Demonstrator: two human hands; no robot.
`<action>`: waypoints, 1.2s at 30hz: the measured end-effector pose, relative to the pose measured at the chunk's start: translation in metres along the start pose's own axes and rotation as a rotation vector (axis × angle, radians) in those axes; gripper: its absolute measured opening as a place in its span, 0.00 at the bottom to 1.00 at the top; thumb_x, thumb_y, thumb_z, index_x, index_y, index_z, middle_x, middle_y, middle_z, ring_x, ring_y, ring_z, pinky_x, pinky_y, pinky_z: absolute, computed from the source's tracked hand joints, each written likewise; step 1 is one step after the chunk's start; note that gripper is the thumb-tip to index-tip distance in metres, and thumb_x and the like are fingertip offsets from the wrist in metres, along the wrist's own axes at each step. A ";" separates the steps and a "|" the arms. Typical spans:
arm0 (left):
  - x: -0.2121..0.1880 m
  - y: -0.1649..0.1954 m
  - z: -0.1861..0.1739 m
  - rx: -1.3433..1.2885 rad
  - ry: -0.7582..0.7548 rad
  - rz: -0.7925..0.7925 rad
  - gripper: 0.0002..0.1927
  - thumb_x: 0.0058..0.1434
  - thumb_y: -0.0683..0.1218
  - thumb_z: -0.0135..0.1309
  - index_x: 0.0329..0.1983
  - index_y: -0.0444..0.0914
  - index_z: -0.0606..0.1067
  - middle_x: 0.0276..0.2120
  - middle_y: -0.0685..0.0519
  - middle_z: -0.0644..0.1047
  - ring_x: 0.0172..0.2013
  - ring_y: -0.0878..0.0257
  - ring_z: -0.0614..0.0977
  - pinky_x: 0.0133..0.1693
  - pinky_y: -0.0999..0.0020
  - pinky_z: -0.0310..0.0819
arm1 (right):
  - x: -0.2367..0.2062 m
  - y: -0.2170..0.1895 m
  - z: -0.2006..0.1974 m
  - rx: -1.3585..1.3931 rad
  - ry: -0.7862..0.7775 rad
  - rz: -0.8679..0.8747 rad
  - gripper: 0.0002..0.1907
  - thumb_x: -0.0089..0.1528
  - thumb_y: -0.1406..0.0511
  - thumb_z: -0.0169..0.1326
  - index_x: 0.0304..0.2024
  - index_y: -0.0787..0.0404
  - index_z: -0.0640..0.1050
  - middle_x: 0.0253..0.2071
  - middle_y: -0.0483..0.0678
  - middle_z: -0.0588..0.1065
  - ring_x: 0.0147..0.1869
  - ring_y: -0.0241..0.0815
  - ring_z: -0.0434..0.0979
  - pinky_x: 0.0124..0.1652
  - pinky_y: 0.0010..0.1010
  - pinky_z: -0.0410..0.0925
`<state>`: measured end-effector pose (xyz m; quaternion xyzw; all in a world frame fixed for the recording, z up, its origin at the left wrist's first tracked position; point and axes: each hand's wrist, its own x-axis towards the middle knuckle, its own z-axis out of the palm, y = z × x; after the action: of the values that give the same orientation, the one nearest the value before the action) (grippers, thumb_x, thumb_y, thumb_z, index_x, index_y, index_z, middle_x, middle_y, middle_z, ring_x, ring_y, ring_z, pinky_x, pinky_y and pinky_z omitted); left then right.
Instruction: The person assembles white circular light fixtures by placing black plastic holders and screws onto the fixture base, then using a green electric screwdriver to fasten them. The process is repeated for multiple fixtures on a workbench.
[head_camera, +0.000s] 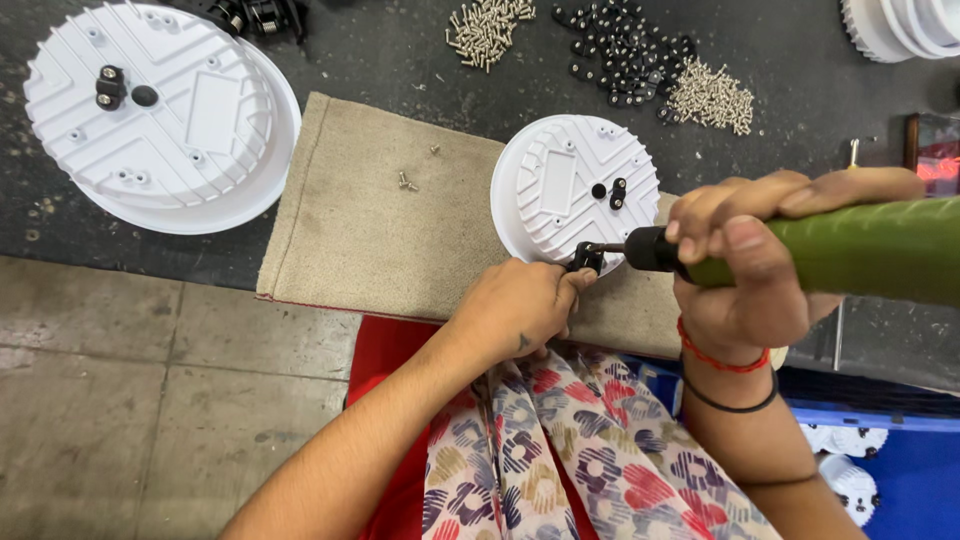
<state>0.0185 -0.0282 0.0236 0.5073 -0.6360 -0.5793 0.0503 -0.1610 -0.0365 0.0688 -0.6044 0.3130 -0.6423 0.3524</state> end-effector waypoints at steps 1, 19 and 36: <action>0.000 0.000 0.001 0.010 0.004 -0.010 0.32 0.71 0.62 0.35 0.24 0.41 0.81 0.17 0.52 0.81 0.22 0.56 0.85 0.38 0.58 0.81 | 0.001 -0.001 0.001 -0.003 -0.010 0.014 0.15 0.65 0.75 0.46 0.51 0.60 0.60 0.24 0.53 0.69 0.21 0.45 0.72 0.32 0.40 0.76; -0.002 -0.004 -0.016 0.190 0.073 0.136 0.34 0.70 0.66 0.37 0.30 0.38 0.82 0.25 0.43 0.81 0.30 0.46 0.84 0.39 0.51 0.79 | 0.024 -0.003 -0.012 0.122 0.068 0.129 0.11 0.69 0.76 0.48 0.51 0.63 0.62 0.25 0.52 0.67 0.25 0.45 0.71 0.32 0.39 0.72; 0.102 0.037 -0.080 0.760 0.606 0.480 0.34 0.56 0.71 0.55 0.42 0.36 0.80 0.38 0.45 0.80 0.35 0.47 0.84 0.34 0.53 0.79 | 0.002 -0.018 -0.033 0.076 0.260 -0.004 0.13 0.67 0.74 0.49 0.53 0.62 0.65 0.26 0.51 0.69 0.24 0.42 0.71 0.29 0.35 0.72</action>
<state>-0.0004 -0.1616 0.0256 0.4746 -0.8558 -0.1082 0.1752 -0.1950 -0.0286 0.0822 -0.5027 0.3304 -0.7273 0.3302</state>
